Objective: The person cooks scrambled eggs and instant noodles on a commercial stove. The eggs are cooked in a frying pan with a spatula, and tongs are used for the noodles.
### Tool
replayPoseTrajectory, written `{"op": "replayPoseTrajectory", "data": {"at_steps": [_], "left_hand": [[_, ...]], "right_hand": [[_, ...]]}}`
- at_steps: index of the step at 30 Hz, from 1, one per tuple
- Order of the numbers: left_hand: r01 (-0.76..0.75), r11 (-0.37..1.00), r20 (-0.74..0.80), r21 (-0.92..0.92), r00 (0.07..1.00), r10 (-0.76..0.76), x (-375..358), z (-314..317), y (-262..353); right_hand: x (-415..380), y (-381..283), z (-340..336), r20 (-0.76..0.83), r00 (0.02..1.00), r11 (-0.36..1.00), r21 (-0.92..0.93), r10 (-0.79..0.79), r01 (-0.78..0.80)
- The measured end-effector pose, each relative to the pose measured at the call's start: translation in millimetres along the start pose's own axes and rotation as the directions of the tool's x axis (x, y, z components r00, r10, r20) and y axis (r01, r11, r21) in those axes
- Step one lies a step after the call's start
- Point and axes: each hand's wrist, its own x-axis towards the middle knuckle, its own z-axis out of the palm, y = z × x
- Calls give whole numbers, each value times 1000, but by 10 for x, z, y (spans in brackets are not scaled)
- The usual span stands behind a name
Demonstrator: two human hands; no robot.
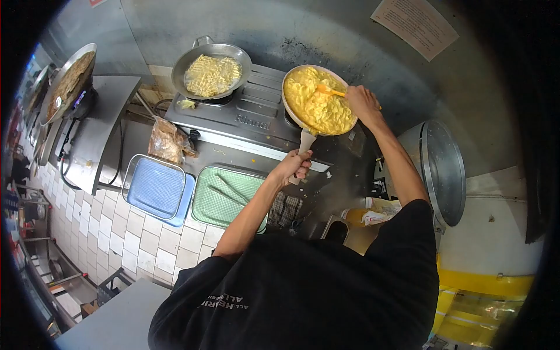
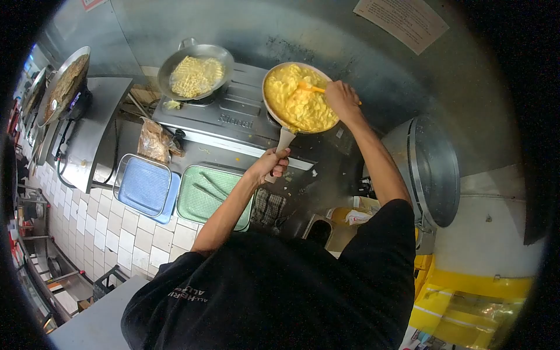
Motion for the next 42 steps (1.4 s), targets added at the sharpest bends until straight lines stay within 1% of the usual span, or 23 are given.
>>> {"op": "replayPoseTrajectory", "data": {"at_steps": [4,7,10,14,16,17,19,20,21,23,24,25,27,28,30,31,33,34,36,37,39,40,42], "left_hand": [[18,1000,1,-5,1000,-18,-37,22,11],[18,1000,-2,-8,1000,-18,-28,29,11],[21,1000,-4,1,1000,-21,-41,23,28],[23,1000,-8,-12,1000,-23,-61,50,39],[23,1000,-9,-10,1000,-23,-55,30,26],[19,1000,-6,0,1000,-19,-47,25,38],[39,999,6,2,999,-39,-38,10,37],[33,999,13,-2,999,-33,-32,1,29],[26,1000,20,-7,999,-26,-22,-5,24],[32,1000,24,-1,999,-32,-19,-24,3],[29,1000,27,4,999,-29,-4,-29,17],[25,1000,30,8,999,-25,3,-27,33],[29,1000,25,3,999,-29,-12,-20,24],[26,1000,26,5,999,-26,-17,-10,17],[22,1000,3,22,1000,-22,-20,7,29],[15,1000,2,23,1000,-15,-21,10,45],[30,1000,15,5,999,-30,-35,20,42],[24,1000,13,5,1000,-24,-19,10,41],[28,1000,20,3,999,-28,2,-16,17],[23,1000,18,4,1000,-23,5,-18,22],[12,1000,17,3,1000,-12,-1,-18,5],[12,1000,15,3,1000,-12,-2,-15,4],[17,1000,7,14,1000,-17,-1,-11,5]], "right_hand": [[-3,177,282,4,999,998,-23,52,-52],[-77,119,473,59,995,997,7,76,-77],[-85,22,115,293,953,988,103,77,-111],[-80,237,-339,262,965,986,154,25,-67],[-136,340,-550,159,981,990,111,-109,92],[-164,331,-668,162,981,990,111,-106,89],[-236,281,-881,289,942,982,127,-171,139],[-250,241,-937,405,905,985,157,-128,69],[-276,190,-931,404,906,985,157,-125,66],[-351,94,-888,481,862,985,130,-161,111],[-357,94,-751,474,859,981,104,-191,161],[-320,161,-475,474,863,985,100,-172,141],[-311,37,-313,486,832,960,55,-266,274],[-286,68,-103,483,834,960,54,-266,275],[-175,120,293,249,901,925,-46,-355,378],[-142,94,253,244,901,923,-48,-359,381],[-96,67,166,168,954,967,-15,-249,255],[-53,62,82,165,953,965,-15,-255,261],[18,95,-44,196,963,981,-23,-184,192],[74,166,-32,193,963,980,-22,-188,196],[141,316,23,79,977,980,16,-197,197],[147,304,-12,79,977,980,17,-198,198],[172,283,-91,147,989,988,151,1,-23]]}}
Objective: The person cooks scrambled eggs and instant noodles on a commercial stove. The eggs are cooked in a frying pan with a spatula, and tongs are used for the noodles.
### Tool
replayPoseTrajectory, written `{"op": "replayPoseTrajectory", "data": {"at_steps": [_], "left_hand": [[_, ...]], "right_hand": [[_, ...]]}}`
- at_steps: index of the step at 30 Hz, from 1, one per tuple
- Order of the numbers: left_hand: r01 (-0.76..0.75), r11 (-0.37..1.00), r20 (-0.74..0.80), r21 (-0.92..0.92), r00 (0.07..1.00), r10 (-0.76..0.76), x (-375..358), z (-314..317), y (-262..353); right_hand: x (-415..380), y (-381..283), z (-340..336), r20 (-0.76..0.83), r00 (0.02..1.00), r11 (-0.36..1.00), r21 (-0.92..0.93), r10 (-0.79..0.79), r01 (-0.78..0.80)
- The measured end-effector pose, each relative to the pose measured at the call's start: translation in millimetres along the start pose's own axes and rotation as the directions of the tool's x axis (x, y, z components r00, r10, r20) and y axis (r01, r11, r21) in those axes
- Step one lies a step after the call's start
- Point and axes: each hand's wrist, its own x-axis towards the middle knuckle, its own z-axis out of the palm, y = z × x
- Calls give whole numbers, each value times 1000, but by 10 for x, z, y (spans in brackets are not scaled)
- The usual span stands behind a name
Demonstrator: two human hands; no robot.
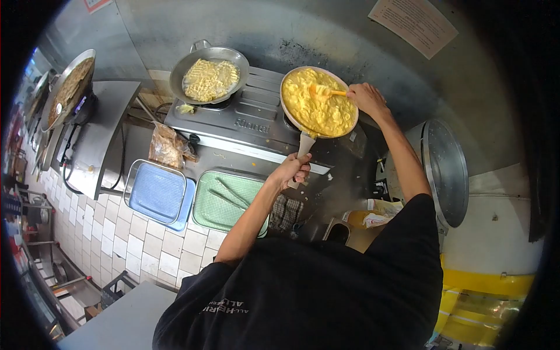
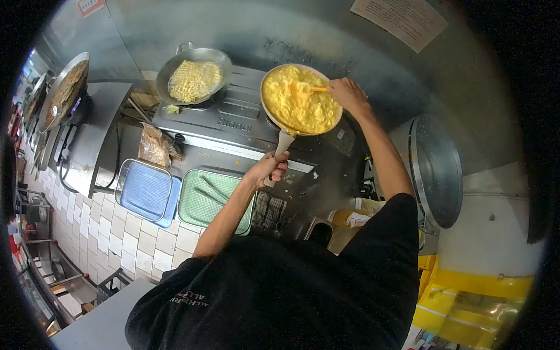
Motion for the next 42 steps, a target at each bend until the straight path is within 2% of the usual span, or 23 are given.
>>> {"op": "replayPoseTrajectory", "data": {"at_steps": [4,6,9,10,13,14,17,18,19,22,24,25,27,29,30,31,33,36,37,38,39,40,42], "left_hand": [[9,1000,-6,7,1000,-9,-27,23,22],[5,1000,-11,5,1000,-5,-18,20,16],[5,1000,-19,13,1000,-5,-20,13,16],[3,1000,-21,14,1000,-3,-23,15,21],[0,1000,-28,6,1000,0,-28,17,2],[1,1000,-10,-4,1000,-1,-20,9,15],[8,1000,-3,3,1000,-8,-24,6,16],[16,1000,-2,2,1000,-16,7,-26,3],[20,1000,-4,-1,1000,-20,23,-38,1],[-7,999,-22,35,1000,8,5,-36,-1],[-50,997,-25,67,998,52,-58,-8,-9],[-94,983,-7,159,995,96,-51,-91,-33],[-77,988,-109,132,990,92,-342,-12,-38],[-138,969,-167,203,971,173,-626,-255,-184],[-150,961,-226,233,953,203,-828,-377,-279],[-164,949,-282,270,929,241,-1031,-486,-339],[-141,941,-407,308,874,265,-1537,-702,-479],[-104,938,-625,331,721,300,-2240,-983,-743],[-90,932,-669,352,672,318,-2411,-1042,-788],[-87,935,-703,345,636,318,-2548,-1050,-791],[-83,932,-721,354,611,328,-2661,-1119,-813],[-72,931,-738,358,589,329,-2731,-1181,-817],[-68,930,-748,362,574,333,-2768,-1311,-744]], "right_hand": [[84,79,343,13,998,997,-29,67,-67],[106,64,592,86,996,976,-218,39,-19],[63,-40,155,160,987,988,-154,9,16],[13,-42,-12,114,993,994,-112,4,9],[-223,-250,-606,201,979,992,-129,24,2],[-296,-260,-684,217,975,987,-144,-36,69],[-451,-305,-297,244,968,960,-253,-53,116],[-520,-347,-19,177,984,951,-299,-28,81],[-552,-285,319,74,982,930,-316,-175,189],[-714,-315,638,-44,966,936,-259,-256,236],[-826,-292,500,118,991,994,-77,-70,80],[-873,-190,491,125,984,992,-8,-126,128],[-1055,-155,340,154,980,983,148,-128,105],[-1222,-162,166,257,964,969,247,-65,0],[-1359,-174,138,-14,983,960,212,-185,184],[-1531,-206,77,-290,908,927,134,-302,351],[-1899,-563,-254,-311,905,740,527,-291,418],[-2326,-1146,-52,-211,833,315,856,-512,411],[-2420,-1396,208,-54,846,207,959,-531,192],[-2423,-1675,557,-19,829,138,984,-559,116],[-2398,-1940,988,-21,833,140,983,-553,118],[-2388,-2216,1370,57,878,322,940,-475,113],[-2371,-2735,2263,-40,970,635,749,-241,189]]}}
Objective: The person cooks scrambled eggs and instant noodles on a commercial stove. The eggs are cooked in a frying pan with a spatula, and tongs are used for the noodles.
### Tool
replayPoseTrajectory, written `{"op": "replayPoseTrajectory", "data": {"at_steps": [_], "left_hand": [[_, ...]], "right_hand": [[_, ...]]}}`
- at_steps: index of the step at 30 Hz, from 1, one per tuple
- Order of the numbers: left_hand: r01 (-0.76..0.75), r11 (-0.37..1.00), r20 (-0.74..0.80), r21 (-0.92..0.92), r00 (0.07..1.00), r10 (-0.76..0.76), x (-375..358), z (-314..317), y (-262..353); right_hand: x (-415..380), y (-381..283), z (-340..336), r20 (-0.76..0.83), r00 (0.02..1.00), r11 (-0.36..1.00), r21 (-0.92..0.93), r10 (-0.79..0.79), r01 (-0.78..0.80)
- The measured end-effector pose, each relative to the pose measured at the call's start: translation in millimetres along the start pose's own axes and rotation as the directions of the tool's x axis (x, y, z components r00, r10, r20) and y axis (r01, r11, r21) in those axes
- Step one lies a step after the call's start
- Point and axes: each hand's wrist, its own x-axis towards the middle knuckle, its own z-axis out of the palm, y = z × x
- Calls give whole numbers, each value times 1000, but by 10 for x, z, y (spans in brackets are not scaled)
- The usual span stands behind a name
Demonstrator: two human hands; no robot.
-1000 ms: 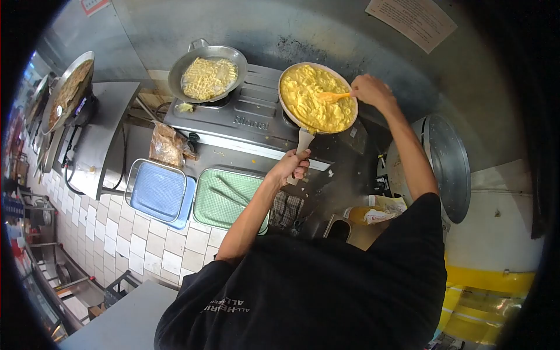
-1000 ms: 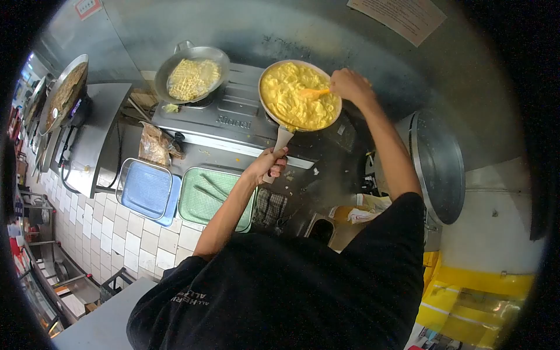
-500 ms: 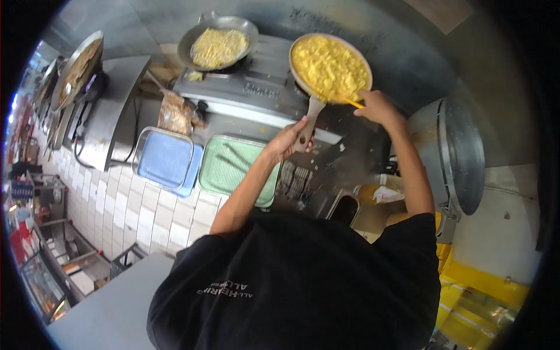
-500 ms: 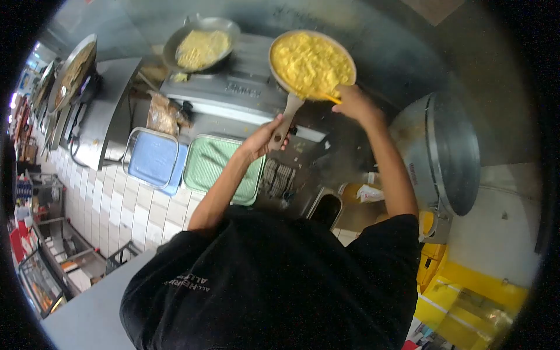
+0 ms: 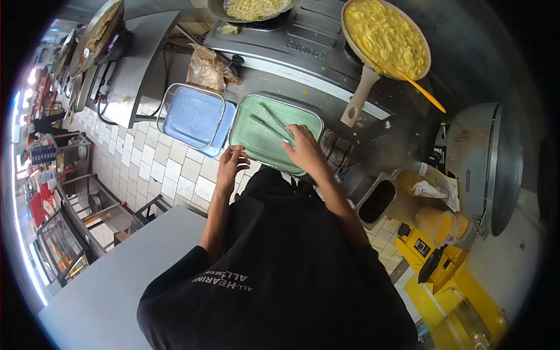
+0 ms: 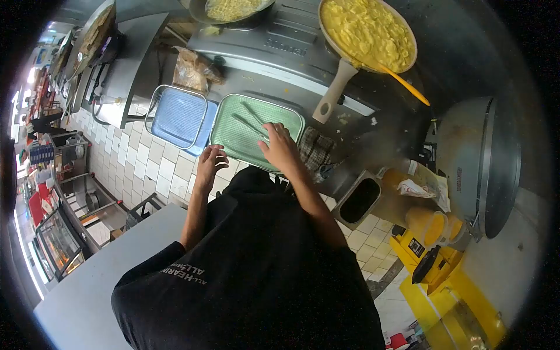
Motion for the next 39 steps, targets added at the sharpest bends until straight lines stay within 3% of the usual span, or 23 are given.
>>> {"op": "replayPoseTrajectory", "data": {"at_steps": [1,3,6,8,10,13,15,17,21,23,24,26,29,31,33,37,39], "left_hand": [[-30,1000,17,1,999,30,70,-42,24],[-103,995,81,0,991,102,256,-101,179],[-204,979,253,14,948,194,610,-237,514],[-252,968,325,22,917,231,865,-362,722],[-285,959,352,-9,896,269,1168,-464,948],[-363,931,390,-34,853,347,1538,-616,1202],[-334,937,327,-100,879,348,1718,-611,1354],[-385,916,332,-110,855,399,1819,-550,1460],[-444,895,390,-47,816,426,1761,-529,1405],[-425,902,424,-74,805,414,1633,-552,1174],[-403,911,447,-86,802,397,1575,-577,1045],[-321,944,482,-73,818,315,1426,-645,826],[-285,957,487,-52,829,274,1286,-783,482],[-225,974,491,-33,845,212,1207,-876,420],[-188,981,469,-51,862,190,1212,-988,374],[-144,988,413,-63,897,157,1263,-1154,420],[-152,988,399,-30,904,151,1325,-1199,441]], "right_hand": [[57,-32,217,6,986,971,-174,166,-162],[134,69,605,-78,971,897,-372,228,-240],[152,317,891,-39,977,878,-431,210,-206],[45,328,895,-105,966,919,-300,235,-257],[0,-74,558,-99,931,933,-50,352,-358],[91,-617,152,-242,885,913,2,397,-409],[441,-1066,-234,-366,854,917,-7,370,-400],[918,-1195,-560,-532,844,953,-216,68,-213],[2112,-1264,-1215,-348,937,876,-444,27,-190],[2726,-1109,-1384,-194,975,754,-656,-108,-47],[2999,-1074,-1395,-201,971,749,-661,-126,-39],[3433,-1011,-1354,-9,996,573,-818,-85,42],[3844,-815,-1147,101,993,470,-875,-54,115],[4017,-751,-1073,116,991,457,-880,-60,130],[3989,-876,-1087,190,981,584,-800,28,138],[3935,-938,-1281,46,999,739,-673,-3,33],[3908,-1046,-1367,-2,999,726,-687,-33,22]]}}
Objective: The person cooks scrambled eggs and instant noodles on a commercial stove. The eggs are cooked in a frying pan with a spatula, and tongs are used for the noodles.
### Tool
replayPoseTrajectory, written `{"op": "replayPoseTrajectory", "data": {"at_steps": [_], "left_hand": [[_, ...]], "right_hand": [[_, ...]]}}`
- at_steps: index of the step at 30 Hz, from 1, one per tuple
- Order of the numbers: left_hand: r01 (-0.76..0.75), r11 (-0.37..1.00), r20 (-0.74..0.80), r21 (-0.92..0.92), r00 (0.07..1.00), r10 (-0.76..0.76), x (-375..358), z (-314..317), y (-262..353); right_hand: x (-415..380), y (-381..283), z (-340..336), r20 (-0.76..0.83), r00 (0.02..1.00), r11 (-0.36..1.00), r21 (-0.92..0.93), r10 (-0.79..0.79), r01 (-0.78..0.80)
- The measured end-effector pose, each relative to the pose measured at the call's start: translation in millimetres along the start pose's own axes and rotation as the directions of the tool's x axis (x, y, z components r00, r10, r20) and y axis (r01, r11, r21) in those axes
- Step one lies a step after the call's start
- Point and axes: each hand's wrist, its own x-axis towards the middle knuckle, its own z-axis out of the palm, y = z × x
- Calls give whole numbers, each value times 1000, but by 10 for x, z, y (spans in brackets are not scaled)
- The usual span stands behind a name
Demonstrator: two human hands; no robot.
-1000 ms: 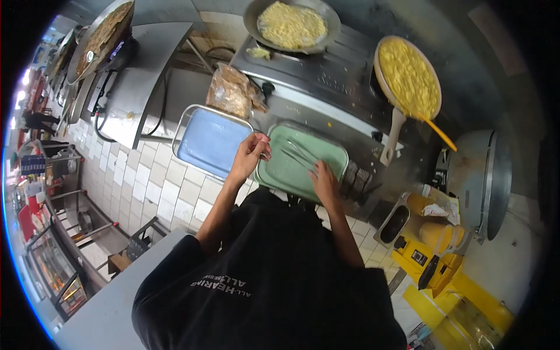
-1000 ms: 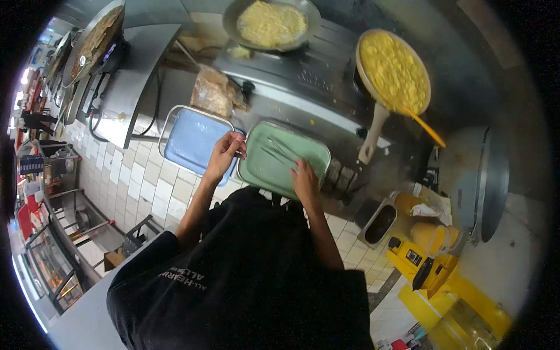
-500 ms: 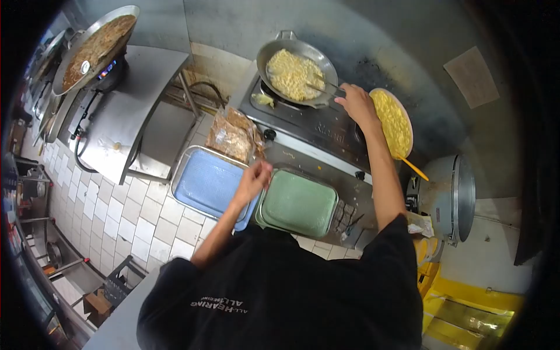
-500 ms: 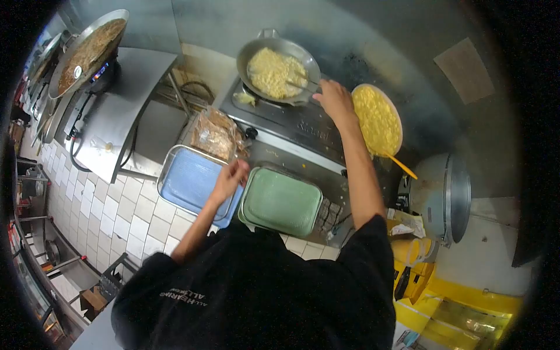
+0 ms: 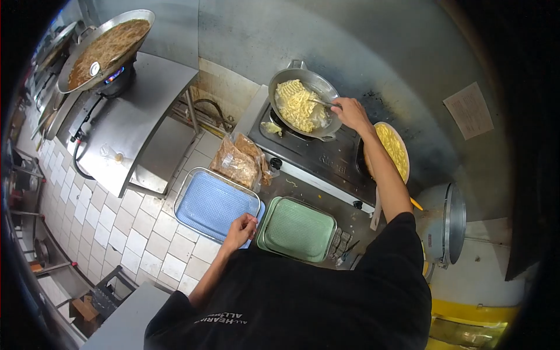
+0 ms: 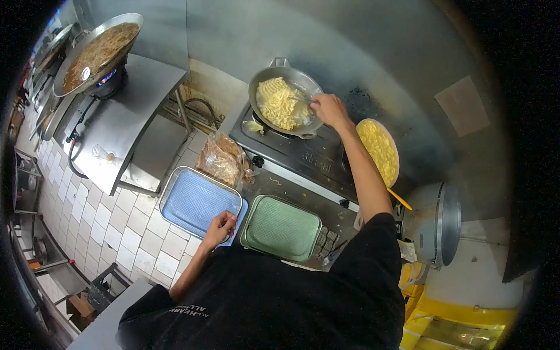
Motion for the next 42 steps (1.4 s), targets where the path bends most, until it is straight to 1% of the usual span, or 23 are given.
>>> {"op": "replayPoseTrajectory", "data": {"at_steps": [1,5,7,11,13,14,16,17,19,20,22,24,25,28,29,33,35,36,38,39,40,41,42], "left_hand": [[-5,1000,-3,-1,1000,5,-3,-10,57],[-12,1000,-23,22,1000,13,27,-21,90],[-18,998,-37,61,999,20,44,-12,125],[-28,993,-55,116,998,34,-15,80,123],[-36,985,-69,168,996,48,-64,109,174],[-34,984,-73,174,996,47,-70,103,180],[-21,984,-88,179,995,37,-94,93,167],[-33,988,-113,152,992,50,-83,83,86],[-27,987,-128,159,991,48,-89,57,12],[-30,985,-145,173,988,55,-83,31,-7],[-34,988,-139,152,989,56,-82,-24,-72],[-51,976,-146,211,986,83,-69,-74,-123],[-43,985,-154,167,986,69,-71,-82,-109],[-21,995,-159,96,987,36,-42,-79,-63],[-13,995,-158,102,987,29,-54,-60,-6],[4,986,-116,168,993,15,-56,-49,17],[-37,987,-147,158,987,61,-65,-24,4],[-41,986,-150,159,986,65,-72,-25,-3],[-62,987,-146,146,986,83,-95,-21,-28],[-64,987,-148,148,985,86,-121,-11,-18],[-52,989,-158,142,985,74,-146,1,9],[-41,990,-167,135,984,63,-160,5,29],[-46,989,-170,138,983,70,-169,-2,10]], "right_hand": [[-6,-52,-100,-55,998,1000,-11,13,-14],[143,-134,-244,-23,999,995,-95,-31,29],[293,-206,-217,10,990,945,-296,-144,140],[720,-239,13,79,971,872,-428,-227,238],[850,-247,139,60,925,805,-473,-376,358],[897,-243,186,56,924,808,-467,-378,359],[917,-238,217,189,928,819,-436,-321,372],[893,-234,196,192,927,819,-435,-321,374],[792,-224,96,259,926,773,-515,-273,372],[746,-213,17,263,925,771,-514,-275,376],[612,-162,-194,163,957,861,-419,-240,287],[417,-190,-538,172,953,885,-360,-247,295],[310,-214,-645,176,951,907,-298,-254,297],[-58,-239,-746,159,932,898,-256,-325,357],[-135,-308,-763,240,913,886,-256,-330,387],[-253,-208,-780,209,921,873,-306,-328,380],[-158,-16,-816,203,978,955,-278,-47,104],[-47,172,-757,198,979,955,-277,-51,106],[195,536,-535,301,936,969,-217,185,-122],[227,523,-484,298,937,969,-215,182,-120],[267,483,-433,404,846,937,-108,348,-334],[298,457,-396,521,712,842,-25,471,-539],[316,500,-303,517,717,844,-21,469,-536]]}}
